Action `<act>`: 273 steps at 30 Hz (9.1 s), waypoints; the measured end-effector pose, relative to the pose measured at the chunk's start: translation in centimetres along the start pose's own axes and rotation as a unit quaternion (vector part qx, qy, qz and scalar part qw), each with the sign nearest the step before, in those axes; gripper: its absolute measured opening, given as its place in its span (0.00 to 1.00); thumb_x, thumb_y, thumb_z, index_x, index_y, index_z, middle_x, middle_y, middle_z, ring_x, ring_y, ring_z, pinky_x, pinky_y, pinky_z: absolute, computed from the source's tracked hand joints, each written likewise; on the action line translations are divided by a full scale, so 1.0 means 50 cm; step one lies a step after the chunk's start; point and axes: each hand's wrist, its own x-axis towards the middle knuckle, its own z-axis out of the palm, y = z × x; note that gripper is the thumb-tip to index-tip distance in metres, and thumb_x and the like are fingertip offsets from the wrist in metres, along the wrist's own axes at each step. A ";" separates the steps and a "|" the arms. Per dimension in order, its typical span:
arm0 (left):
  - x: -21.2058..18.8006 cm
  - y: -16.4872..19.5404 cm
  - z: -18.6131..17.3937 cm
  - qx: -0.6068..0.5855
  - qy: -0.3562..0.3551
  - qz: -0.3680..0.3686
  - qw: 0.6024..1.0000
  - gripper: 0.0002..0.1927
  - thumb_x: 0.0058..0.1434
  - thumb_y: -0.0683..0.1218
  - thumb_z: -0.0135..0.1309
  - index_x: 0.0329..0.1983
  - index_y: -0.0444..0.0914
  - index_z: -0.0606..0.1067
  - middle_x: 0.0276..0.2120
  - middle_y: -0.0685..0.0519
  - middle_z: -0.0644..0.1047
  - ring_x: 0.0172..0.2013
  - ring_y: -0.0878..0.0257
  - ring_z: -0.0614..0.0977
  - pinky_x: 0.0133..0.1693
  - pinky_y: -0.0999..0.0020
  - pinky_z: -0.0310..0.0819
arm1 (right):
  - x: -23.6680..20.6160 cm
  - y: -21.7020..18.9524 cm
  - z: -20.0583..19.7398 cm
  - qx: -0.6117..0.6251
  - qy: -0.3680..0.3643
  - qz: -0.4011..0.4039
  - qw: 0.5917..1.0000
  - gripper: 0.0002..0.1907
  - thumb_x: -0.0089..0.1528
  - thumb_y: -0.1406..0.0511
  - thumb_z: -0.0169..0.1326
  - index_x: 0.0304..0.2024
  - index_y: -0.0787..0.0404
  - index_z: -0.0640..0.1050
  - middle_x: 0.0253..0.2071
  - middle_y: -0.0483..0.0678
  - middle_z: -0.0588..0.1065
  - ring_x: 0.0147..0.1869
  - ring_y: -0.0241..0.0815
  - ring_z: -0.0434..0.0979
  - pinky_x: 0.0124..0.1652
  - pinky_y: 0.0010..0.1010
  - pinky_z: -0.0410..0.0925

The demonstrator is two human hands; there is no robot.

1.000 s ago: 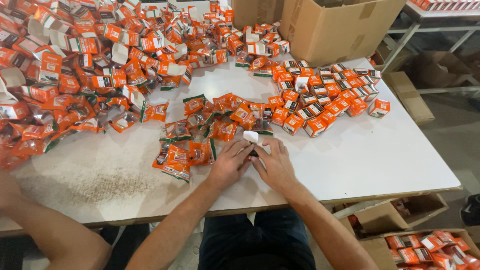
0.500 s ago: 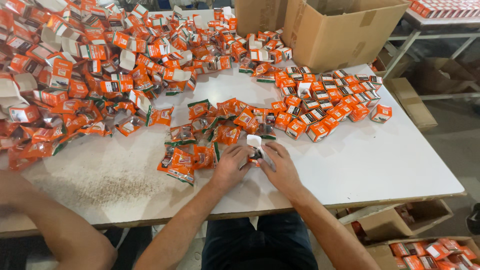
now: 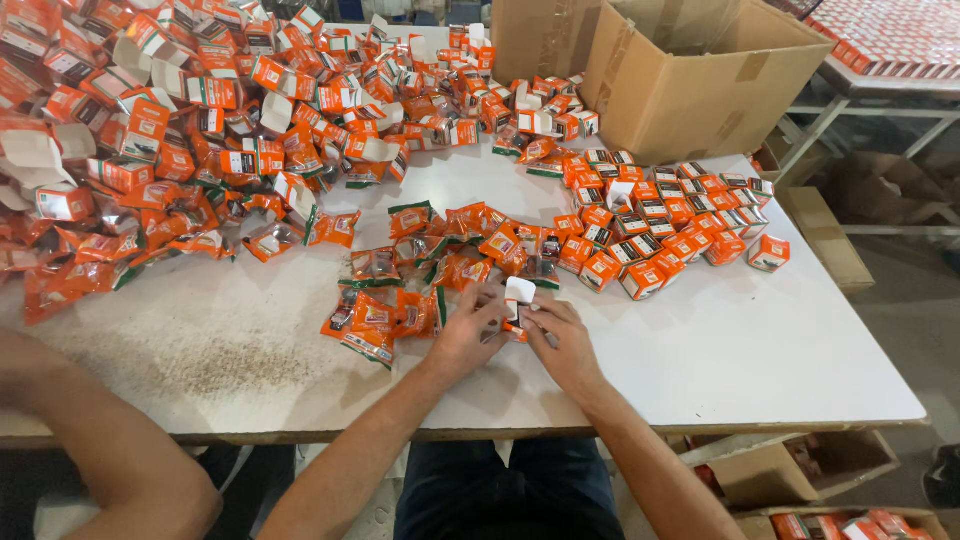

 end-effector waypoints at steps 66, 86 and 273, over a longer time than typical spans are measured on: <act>0.044 0.071 -0.059 0.045 0.103 0.057 0.992 0.07 0.64 0.40 0.58 0.43 0.36 0.74 0.43 0.47 0.76 0.33 0.56 0.83 0.35 0.63 0.80 | 0.043 0.001 -0.001 -0.283 -0.059 -0.103 0.952 0.25 0.55 0.54 0.62 0.50 0.62 0.75 0.49 0.61 0.70 0.59 0.62 0.66 0.52 0.58 0.57; 0.191 -0.076 -0.371 0.280 0.204 -0.013 0.938 0.14 0.68 0.51 0.58 0.48 0.38 0.81 0.49 0.48 0.81 0.50 0.51 0.81 0.53 0.56 0.75 | -0.013 -0.014 -0.027 -0.094 -0.109 0.161 0.977 0.18 0.63 0.59 0.60 0.55 0.52 0.78 0.24 0.51 0.78 0.26 0.45 0.78 0.30 0.36 0.69; -0.024 0.050 -0.010 0.016 -0.025 -0.051 0.998 0.28 0.55 0.43 0.69 0.53 0.37 0.67 0.42 0.45 0.77 0.40 0.51 0.84 0.40 0.62 0.81 | -0.007 -0.029 0.003 -0.018 -0.061 -0.080 0.995 0.16 0.63 0.66 0.59 0.53 0.63 0.78 0.58 0.54 0.75 0.61 0.57 0.75 0.58 0.44 0.67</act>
